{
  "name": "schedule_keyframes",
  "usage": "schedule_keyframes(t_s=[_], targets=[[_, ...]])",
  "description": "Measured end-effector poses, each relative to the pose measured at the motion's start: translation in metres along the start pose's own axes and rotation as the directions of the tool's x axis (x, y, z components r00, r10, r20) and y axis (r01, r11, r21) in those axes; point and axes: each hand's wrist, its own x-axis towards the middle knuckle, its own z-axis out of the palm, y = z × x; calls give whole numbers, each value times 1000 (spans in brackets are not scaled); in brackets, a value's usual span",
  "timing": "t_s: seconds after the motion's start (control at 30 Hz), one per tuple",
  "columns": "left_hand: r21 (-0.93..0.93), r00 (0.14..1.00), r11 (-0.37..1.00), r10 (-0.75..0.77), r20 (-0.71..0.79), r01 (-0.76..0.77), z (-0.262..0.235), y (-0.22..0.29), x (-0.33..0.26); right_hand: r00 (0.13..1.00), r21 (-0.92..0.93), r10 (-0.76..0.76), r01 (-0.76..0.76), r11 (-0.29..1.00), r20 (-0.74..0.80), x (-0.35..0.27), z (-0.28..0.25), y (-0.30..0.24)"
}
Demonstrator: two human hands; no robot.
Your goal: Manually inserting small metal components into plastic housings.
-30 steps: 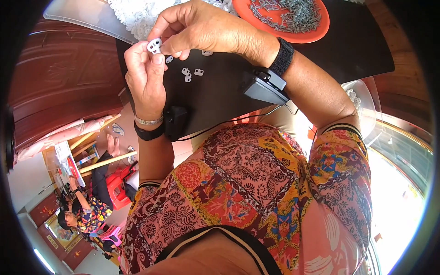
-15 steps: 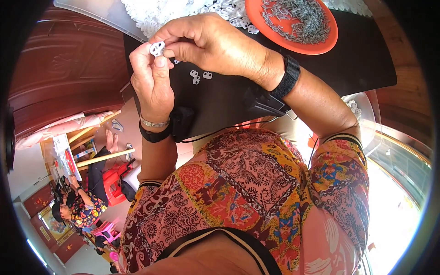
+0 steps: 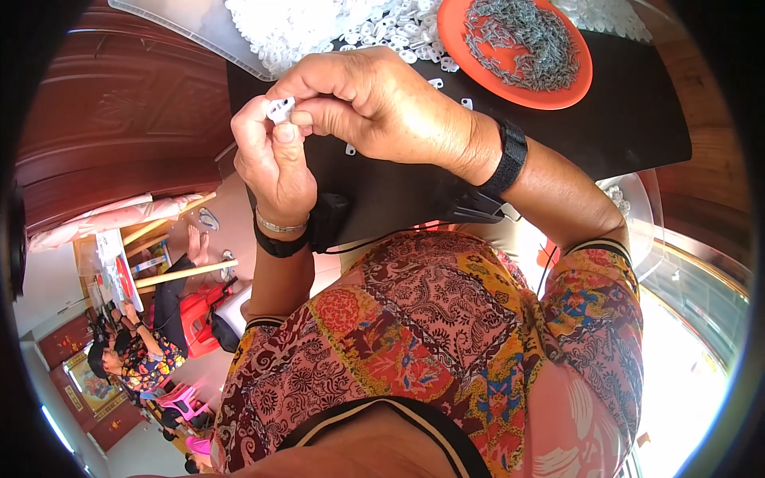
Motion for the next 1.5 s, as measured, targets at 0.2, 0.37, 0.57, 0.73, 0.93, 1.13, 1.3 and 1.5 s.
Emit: schedule_keyframes(t_s=[0.2,0.37,0.57,0.73,0.93,1.13,1.3,1.5], targets=[[-41,1000,999,-6,-26,5,3,-2,-4,999,93,32,-32,995,3,-1,2,-2],[25,1000,1000,13,8,-13,3,-1,-5,999,96,45,-46,994,18,-4,1,-1],[-93,999,995,-43,-28,40,6,-2,-2,997,244,77,-72,967,-12,-2,7,6],[-104,996,991,-90,-21,88,7,-3,0,983,418,185,-176,891,19,-3,8,13],[-136,987,978,-162,-14,158,6,-2,1,975,413,220,-206,887,14,-4,8,13],[-121,986,978,-169,0,168,4,-8,1,957,471,286,-277,837,54,-2,8,21],[-129,980,971,-198,23,199,5,-8,5,941,421,330,-331,844,78,-1,6,27],[24,970,971,-238,52,237,3,-13,8,936,410,347,-341,846,62,2,6,32]])
